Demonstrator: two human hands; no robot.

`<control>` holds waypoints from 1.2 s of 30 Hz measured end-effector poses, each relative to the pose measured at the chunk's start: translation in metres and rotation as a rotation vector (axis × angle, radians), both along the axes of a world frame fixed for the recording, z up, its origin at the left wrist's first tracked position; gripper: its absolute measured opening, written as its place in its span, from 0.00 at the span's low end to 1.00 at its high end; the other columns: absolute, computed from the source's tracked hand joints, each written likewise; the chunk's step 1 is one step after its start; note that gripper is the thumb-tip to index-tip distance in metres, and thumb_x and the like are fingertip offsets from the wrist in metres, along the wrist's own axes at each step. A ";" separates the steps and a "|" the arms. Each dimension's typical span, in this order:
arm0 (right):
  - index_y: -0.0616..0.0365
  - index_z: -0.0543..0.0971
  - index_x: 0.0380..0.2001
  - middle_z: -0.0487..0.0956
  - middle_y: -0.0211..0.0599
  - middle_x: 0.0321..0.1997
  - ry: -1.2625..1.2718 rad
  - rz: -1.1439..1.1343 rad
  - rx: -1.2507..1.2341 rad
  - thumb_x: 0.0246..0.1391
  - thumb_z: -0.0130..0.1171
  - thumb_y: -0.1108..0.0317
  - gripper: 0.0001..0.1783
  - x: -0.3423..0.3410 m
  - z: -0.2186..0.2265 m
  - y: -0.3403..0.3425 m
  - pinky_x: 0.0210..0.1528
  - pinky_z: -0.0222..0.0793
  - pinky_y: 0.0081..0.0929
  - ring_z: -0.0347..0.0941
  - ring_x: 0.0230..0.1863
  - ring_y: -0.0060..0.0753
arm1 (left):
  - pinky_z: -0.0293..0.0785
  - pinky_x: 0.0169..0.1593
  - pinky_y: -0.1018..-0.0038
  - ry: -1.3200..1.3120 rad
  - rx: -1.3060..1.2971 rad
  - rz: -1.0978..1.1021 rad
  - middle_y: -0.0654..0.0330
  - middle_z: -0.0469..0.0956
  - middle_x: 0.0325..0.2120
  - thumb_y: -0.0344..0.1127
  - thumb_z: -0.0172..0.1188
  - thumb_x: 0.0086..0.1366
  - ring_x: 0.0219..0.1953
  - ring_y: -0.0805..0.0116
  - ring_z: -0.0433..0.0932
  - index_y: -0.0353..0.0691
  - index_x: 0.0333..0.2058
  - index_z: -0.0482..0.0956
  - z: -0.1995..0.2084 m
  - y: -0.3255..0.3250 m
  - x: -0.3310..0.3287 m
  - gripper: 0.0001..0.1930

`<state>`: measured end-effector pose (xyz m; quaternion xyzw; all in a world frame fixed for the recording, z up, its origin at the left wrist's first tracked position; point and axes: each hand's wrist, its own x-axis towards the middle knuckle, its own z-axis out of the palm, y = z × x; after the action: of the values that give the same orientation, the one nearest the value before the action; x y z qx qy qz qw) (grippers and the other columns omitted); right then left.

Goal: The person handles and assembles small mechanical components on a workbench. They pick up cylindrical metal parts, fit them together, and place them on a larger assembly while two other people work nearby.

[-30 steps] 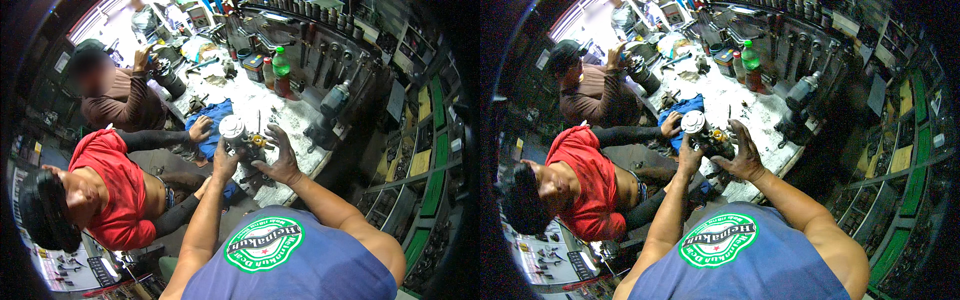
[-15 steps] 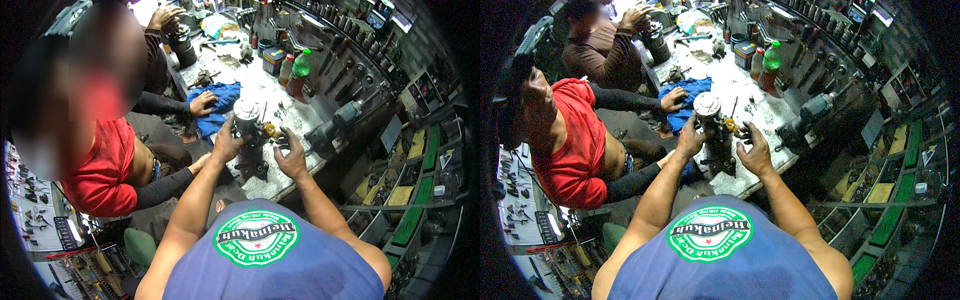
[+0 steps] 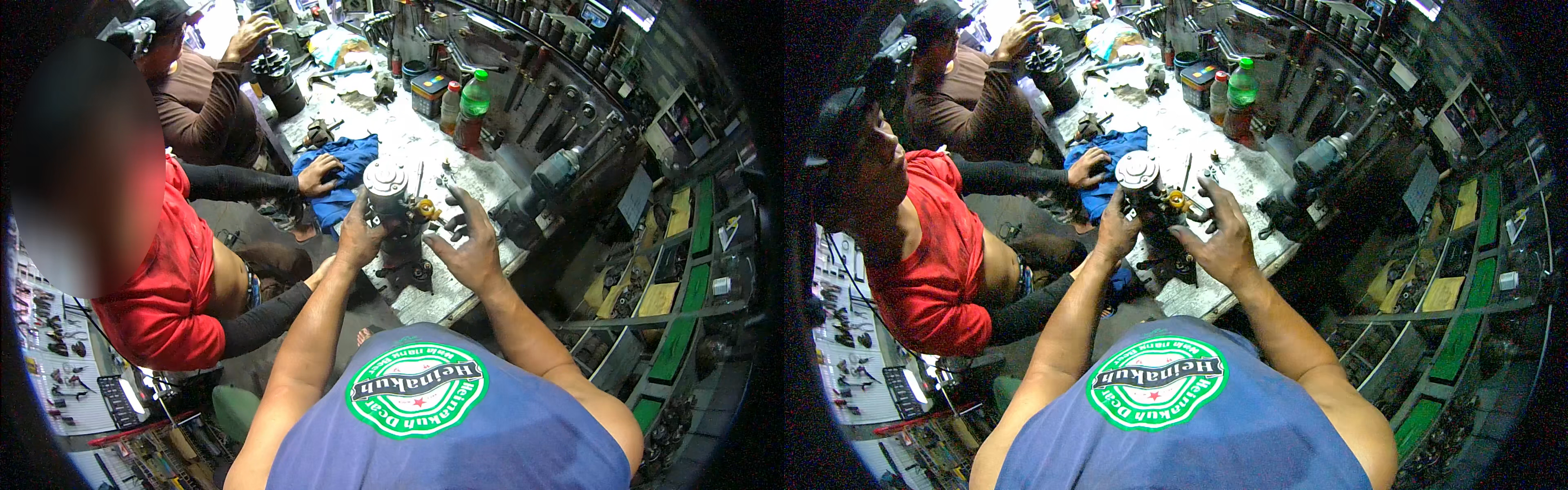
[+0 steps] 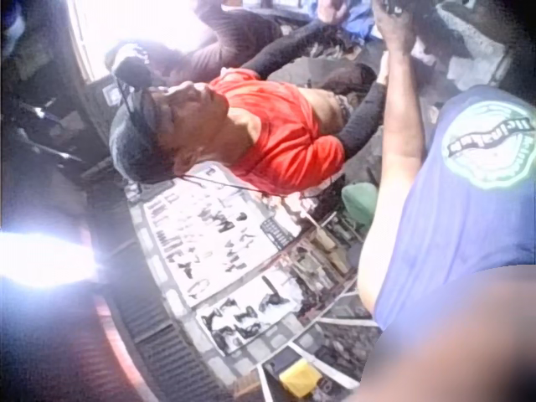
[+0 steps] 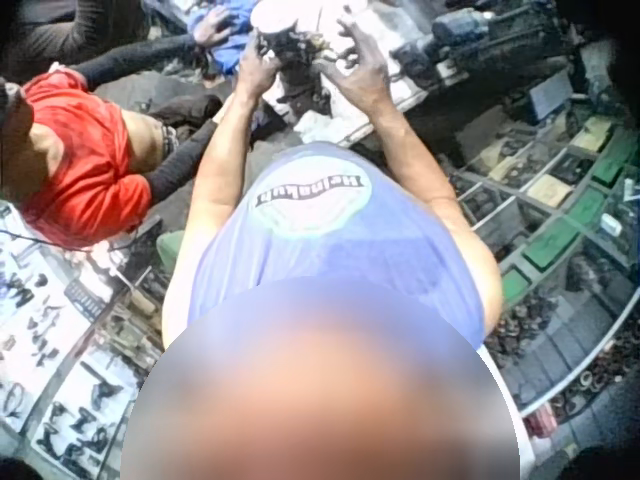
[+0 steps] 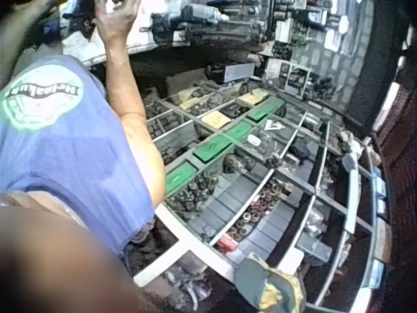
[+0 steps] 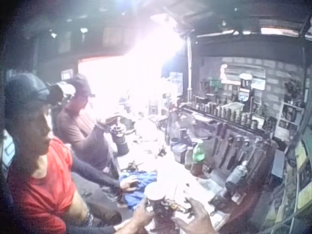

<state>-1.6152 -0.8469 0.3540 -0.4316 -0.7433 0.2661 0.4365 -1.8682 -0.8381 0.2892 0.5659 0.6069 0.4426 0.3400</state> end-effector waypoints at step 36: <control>0.67 0.82 0.60 0.90 0.55 0.48 -0.258 -0.266 -0.198 0.50 0.82 0.61 0.36 0.054 -0.133 0.096 0.59 0.83 0.41 0.89 0.51 0.52 | 0.75 0.68 0.65 0.022 0.101 -0.001 0.50 0.83 0.61 0.33 0.81 0.58 0.62 0.59 0.82 0.33 0.73 0.66 -0.016 0.002 -0.003 0.47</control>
<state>-1.5607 -0.7513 0.2214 -0.5971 -0.6998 0.2205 0.3244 -1.8715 -0.8362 0.2732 0.5876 0.5870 0.4662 0.3047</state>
